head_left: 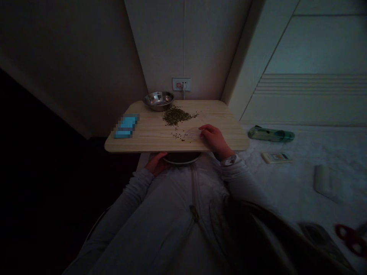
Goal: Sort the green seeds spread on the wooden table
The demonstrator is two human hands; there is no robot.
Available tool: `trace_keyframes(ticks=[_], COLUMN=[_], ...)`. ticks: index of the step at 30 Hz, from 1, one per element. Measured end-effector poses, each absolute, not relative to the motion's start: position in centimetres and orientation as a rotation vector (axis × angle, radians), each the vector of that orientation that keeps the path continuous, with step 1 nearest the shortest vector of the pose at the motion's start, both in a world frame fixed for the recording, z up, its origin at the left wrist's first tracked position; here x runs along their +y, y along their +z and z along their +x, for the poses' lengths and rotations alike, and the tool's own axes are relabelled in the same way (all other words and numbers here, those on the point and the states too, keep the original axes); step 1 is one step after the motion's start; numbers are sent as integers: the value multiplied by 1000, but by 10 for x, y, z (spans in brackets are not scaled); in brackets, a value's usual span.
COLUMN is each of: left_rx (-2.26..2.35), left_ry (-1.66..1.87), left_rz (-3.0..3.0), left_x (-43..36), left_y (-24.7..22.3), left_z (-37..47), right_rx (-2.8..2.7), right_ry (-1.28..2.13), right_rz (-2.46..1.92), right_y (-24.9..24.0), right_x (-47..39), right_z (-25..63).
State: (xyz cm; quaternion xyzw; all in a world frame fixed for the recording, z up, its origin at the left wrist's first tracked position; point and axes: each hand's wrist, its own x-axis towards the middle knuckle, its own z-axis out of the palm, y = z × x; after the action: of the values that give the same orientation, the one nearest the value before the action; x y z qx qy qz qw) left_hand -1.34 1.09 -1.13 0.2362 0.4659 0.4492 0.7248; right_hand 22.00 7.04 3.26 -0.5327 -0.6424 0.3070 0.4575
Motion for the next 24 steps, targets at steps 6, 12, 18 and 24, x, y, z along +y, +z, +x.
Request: trace_keyframes(ticks=[6,12,18,24], left_rx=[1035,1016,1011,1016], left_ry=[994,1010,1000,1004], left_rz=[501,496,505,498], left_x=[10,10,11,11], left_y=[-10,-9,-12,-12], left_z=[-13,-12,-13,-14], right_rx=[-1571,-1582,-1588,-1574], right_ry=[786,764,742,754], right_rz=[-1280,-1303,-1306,-1317], right_y=[30,31,32,33], right_x=[73,72,71,71], right_z=[220,220,220,219])
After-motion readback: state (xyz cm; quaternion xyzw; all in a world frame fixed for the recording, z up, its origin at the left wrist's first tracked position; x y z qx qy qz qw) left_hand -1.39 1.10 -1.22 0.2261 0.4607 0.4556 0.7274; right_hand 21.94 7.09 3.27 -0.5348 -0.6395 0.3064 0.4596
